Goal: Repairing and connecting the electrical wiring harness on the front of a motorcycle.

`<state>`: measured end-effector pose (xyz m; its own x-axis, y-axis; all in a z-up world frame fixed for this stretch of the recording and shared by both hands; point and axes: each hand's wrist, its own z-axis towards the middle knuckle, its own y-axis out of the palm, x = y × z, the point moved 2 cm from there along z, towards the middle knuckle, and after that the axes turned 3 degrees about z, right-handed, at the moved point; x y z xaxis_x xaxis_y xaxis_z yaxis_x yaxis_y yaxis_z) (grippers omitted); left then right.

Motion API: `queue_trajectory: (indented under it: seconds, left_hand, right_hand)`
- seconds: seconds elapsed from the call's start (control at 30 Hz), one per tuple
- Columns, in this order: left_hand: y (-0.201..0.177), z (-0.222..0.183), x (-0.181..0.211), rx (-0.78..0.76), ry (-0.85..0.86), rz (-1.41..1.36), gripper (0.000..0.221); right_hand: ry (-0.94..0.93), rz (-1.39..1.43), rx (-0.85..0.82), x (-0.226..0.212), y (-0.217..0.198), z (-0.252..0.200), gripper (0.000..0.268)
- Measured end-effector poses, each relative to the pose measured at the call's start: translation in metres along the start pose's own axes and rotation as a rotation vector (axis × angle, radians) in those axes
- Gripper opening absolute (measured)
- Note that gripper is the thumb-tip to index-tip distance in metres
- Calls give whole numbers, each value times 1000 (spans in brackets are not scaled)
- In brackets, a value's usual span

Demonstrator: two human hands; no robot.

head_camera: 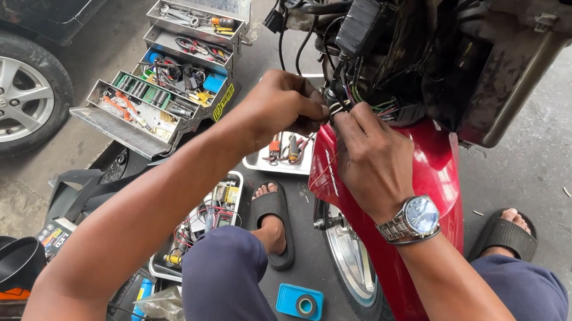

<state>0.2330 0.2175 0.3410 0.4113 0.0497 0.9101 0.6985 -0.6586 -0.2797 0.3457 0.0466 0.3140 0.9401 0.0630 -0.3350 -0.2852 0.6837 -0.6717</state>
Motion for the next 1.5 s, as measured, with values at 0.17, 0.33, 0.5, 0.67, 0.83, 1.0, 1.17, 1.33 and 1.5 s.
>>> queue_trajectory:
  seconds: [0.17,0.33,0.5,0.67,0.83,1.0,1.17,1.33,1.5]
  left_hand:
    - [-9,-13,11,-144,-6,-49,21]
    - [-10,-41,32,-138,267,153,32]
    - [-17,-60,33,195,1180,775,33]
    - [-9,-68,28,287,1675,1241,23]
    - [-8,-67,33,317,1716,1324,16]
    - [-1,-56,22,269,1651,1295,10]
    - [7,-29,-9,73,468,496,17]
    - [21,-32,-13,-11,-13,-166,17]
    - [-9,-53,11,265,387,554,37]
  right_hand:
    - [8,36,-10,4,1,-1,18]
    - [38,50,-8,5,0,0,21]
    - [34,53,-4,4,-6,3,13]
    - [13,34,40,9,4,-1,21]
    - [15,53,58,12,8,-2,18]
    - [29,78,53,6,1,-2,17]
    - [7,73,54,3,0,-3,18]
    - [-9,79,44,2,-5,-7,18]
    - [13,117,55,3,-13,-3,22]
